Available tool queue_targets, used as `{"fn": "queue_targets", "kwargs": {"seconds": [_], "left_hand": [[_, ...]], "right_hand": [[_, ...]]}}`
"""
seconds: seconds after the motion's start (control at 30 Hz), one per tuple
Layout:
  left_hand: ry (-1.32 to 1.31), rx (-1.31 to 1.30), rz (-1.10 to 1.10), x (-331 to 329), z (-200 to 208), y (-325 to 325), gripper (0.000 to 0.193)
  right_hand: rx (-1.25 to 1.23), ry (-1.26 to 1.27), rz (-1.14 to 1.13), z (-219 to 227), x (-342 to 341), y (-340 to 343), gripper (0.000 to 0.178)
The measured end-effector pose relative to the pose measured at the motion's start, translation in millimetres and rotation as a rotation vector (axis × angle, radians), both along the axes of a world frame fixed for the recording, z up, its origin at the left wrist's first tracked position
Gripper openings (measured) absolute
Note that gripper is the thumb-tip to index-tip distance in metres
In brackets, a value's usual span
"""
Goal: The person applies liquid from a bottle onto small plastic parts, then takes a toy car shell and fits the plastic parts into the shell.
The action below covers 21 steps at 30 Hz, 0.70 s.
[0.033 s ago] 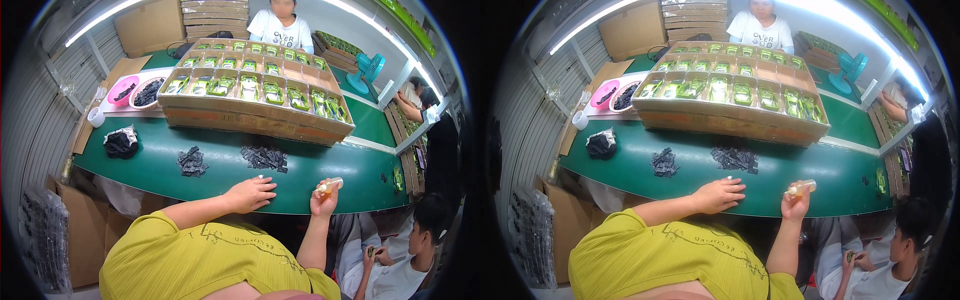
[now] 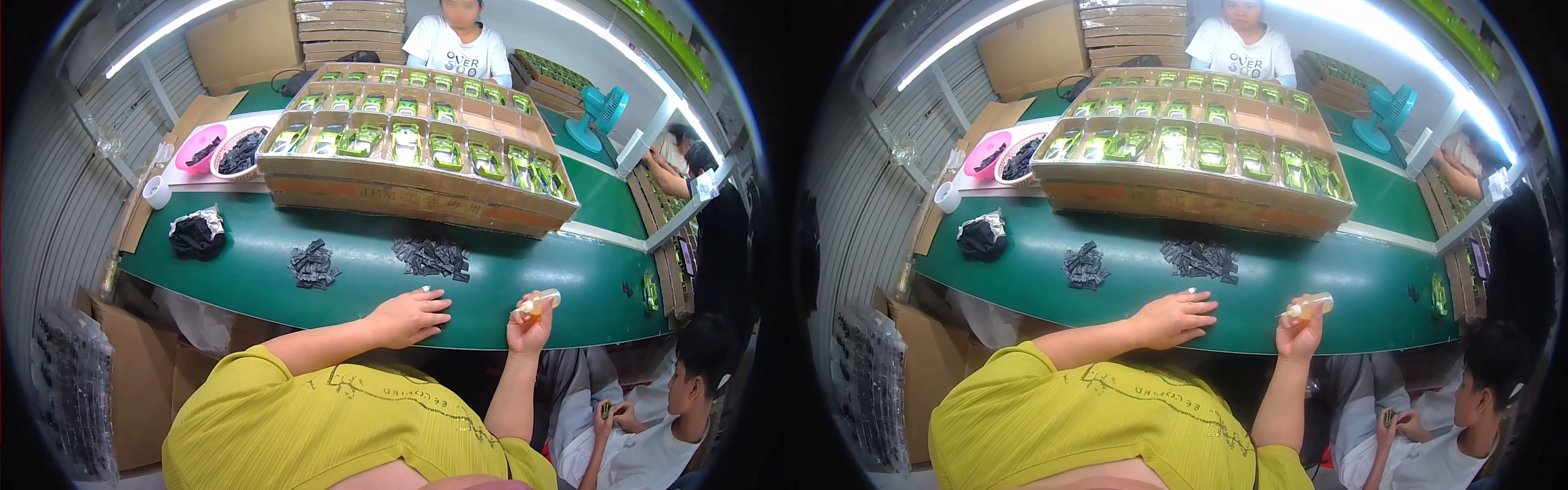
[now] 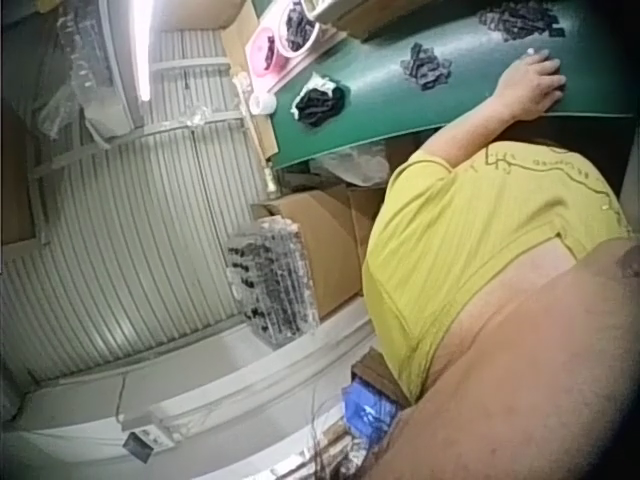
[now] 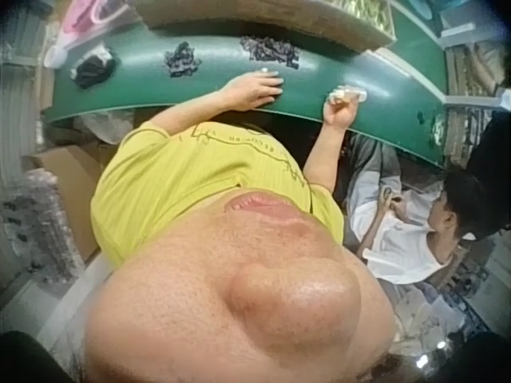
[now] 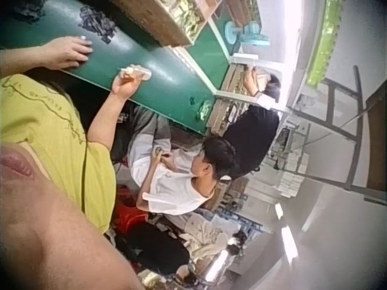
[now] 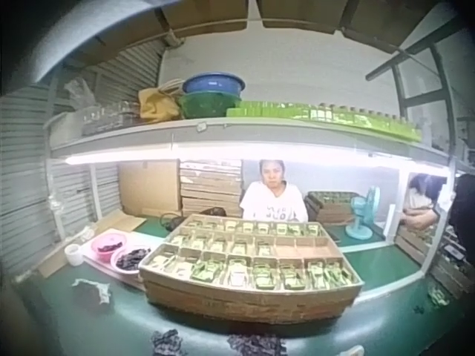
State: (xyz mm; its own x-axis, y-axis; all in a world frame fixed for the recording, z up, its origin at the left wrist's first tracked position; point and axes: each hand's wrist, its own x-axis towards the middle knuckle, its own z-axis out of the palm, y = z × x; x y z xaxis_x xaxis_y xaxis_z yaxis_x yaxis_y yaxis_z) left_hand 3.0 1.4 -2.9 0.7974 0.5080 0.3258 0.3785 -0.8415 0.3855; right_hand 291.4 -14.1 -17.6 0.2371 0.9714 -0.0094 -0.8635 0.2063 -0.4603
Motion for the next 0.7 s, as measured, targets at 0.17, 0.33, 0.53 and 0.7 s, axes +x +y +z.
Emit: {"fn": "queue_targets", "kwargs": {"seconds": [0.17,0.33,0.53,0.7], "left_hand": [[0.023,0.032,0.063,1,9,0,0.037],[0.105,0.037,0.048,8,12,5,0.029],[0.122,-0.007,0.016,7,18,5,0.029],[0.086,-0.043,-0.040,12,11,6,0.029]], "right_hand": [[0.026,0.028,0.084,-15,6,10,0.025],[0.006,0.023,0.006,-13,3,12,0.035],[-0.022,0.044,0.028,-6,-1,7,0.034],[0.003,0.038,0.023,-10,6,-2,0.036]]}}
